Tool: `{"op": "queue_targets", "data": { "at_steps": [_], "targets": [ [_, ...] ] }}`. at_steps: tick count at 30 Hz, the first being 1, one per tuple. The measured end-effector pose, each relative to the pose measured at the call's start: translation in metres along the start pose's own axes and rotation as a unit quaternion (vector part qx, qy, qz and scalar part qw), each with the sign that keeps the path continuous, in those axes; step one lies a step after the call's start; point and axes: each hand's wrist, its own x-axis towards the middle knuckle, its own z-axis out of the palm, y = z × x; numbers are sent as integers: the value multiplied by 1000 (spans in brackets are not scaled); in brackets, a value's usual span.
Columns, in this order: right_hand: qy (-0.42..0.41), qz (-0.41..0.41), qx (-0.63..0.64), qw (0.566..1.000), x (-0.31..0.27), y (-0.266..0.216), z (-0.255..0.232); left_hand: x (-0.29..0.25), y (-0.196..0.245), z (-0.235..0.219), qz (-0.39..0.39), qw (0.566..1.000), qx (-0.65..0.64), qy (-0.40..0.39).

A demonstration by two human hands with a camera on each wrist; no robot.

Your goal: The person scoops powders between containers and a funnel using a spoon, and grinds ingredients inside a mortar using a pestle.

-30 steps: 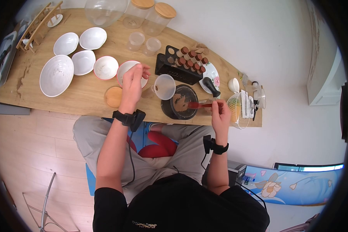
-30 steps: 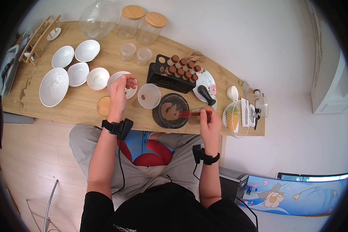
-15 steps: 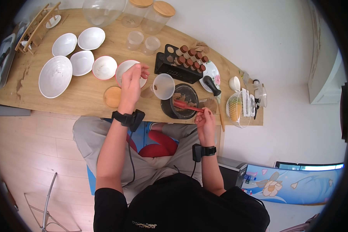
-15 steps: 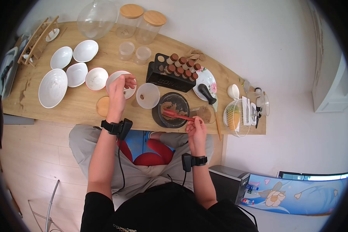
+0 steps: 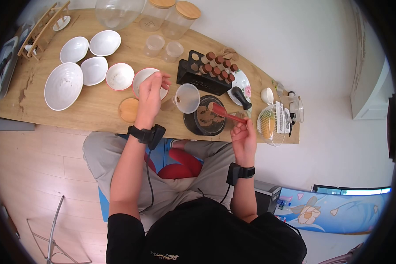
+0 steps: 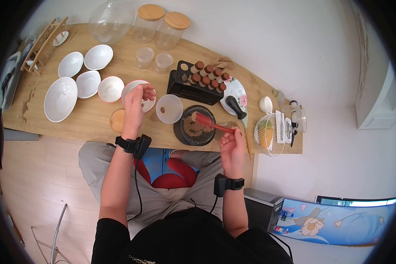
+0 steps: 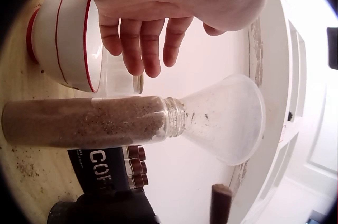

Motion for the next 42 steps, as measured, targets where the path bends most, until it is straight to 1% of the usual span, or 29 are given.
{"op": "queue_targets", "data": {
  "at_steps": [1,3,4,6,7,9,10,12,13,15,16,18,22,25,26,29,30,32,33,36,37,38,39,40,41,42],
  "targets": [
    [0,0,0,1000,-1,-3,8,0,-1,0,2,1000,-1,-1],
    [-35,-49,-25,998,-2,-8,24,0,-1,0,2,1000,-3,-1],
    [-35,-49,-25,998,-2,-10,32,0,-1,0,2,1000,-4,-2],
    [-59,-93,-59,992,-5,-12,48,0,-1,0,0,1000,-4,-2],
    [-60,-93,-59,992,-6,-12,53,0,-1,0,-1,1000,-3,-3],
    [-69,-151,-118,979,-8,-10,63,0,0,0,-1,1000,-3,-4],
    [-69,-150,-118,979,-10,-9,67,0,1,0,-2,1000,-2,-5],
    [-92,-224,-235,941,-16,-7,74,0,1,0,1,1000,-1,-5],
    [-92,-224,-235,942,-19,-8,77,0,1,-1,5,1000,0,-6],
    [-133,-294,-341,883,-25,-9,81,0,-1,0,6,1000,-1,-5],
    [-133,-294,-341,883,-26,-10,82,0,-1,0,9,1000,-3,-4],
    [-140,-329,-349,866,-28,-13,81,0,1,0,8,1000,0,-3],
    [-111,-336,-329,876,-17,-24,65,0,1,-1,10,1000,4,-2],
    [-61,-306,-373,874,-8,-30,54,0,0,-1,5,1000,3,1],
    [-61,-306,-374,874,-6,-29,51,0,0,-1,5,1000,3,1],
    [-42,-282,-453,845,2,-22,34,1,-1,-1,3,1000,3,1],
    [-42,-282,-453,845,5,-19,29,1,0,-1,5,1000,4,1],
    [-44,-286,-525,800,10,-13,19,0,0,-1,8,1000,5,1],
    [-43,-286,-526,800,13,-8,13,0,0,-1,8,1000,6,-1],
    [-39,-225,-459,859,20,12,-7,0,3,0,6,1000,-10,2],
    [-36,-187,-427,884,19,15,-12,0,4,0,3,1000,-27,7],
    [-36,-187,-427,884,18,19,-16,0,3,0,3,1000,-27,8],
    [-16,-150,-347,926,17,26,-21,0,1,-1,3,1000,-12,5],
    [6,-112,-263,958,15,31,-25,0,0,-2,3,1000,2,1],
    [6,-112,-263,958,14,34,-30,0,0,-2,2,1000,2,0],
    [5,-88,-224,971,12,38,-34,0,0,-1,3,1000,1,0]
  ]
}}
